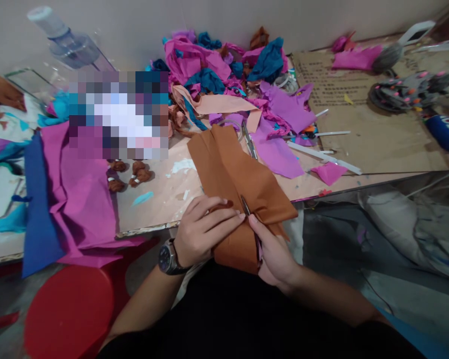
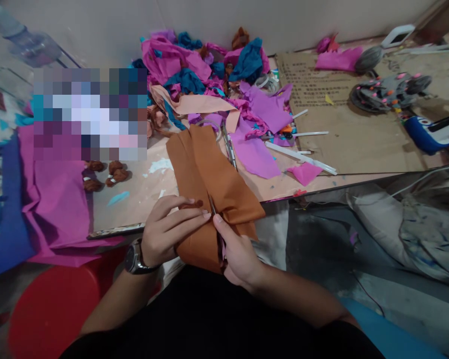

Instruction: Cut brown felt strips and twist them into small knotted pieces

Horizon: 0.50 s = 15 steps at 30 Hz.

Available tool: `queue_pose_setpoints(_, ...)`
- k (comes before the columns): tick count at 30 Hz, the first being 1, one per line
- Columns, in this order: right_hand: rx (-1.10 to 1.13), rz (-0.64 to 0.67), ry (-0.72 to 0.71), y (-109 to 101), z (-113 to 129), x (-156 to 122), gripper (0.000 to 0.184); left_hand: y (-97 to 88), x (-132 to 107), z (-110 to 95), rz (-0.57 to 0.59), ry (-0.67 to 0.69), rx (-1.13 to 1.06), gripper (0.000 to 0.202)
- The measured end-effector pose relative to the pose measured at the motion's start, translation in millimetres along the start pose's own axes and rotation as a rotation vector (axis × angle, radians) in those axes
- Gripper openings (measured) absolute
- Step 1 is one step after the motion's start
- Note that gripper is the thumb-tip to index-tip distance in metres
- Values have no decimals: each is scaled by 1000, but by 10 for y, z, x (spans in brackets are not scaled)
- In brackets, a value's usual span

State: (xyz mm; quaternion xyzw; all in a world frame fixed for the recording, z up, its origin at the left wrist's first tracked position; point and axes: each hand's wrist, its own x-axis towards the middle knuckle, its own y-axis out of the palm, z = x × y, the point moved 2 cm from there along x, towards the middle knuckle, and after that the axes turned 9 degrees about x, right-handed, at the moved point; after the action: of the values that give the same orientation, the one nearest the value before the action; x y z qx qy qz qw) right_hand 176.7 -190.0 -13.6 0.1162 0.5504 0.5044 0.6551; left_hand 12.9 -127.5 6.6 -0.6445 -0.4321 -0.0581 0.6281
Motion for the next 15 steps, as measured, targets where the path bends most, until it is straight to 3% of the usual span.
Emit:
queue_pose_setpoints(9,17,8,-1,17,18,-4,49,2,17,-50,4,24,3,36)
queue_pose_setpoints(15,19,7,-16,-4,22,4,53,19,2,16,-6,-33,-130,37)
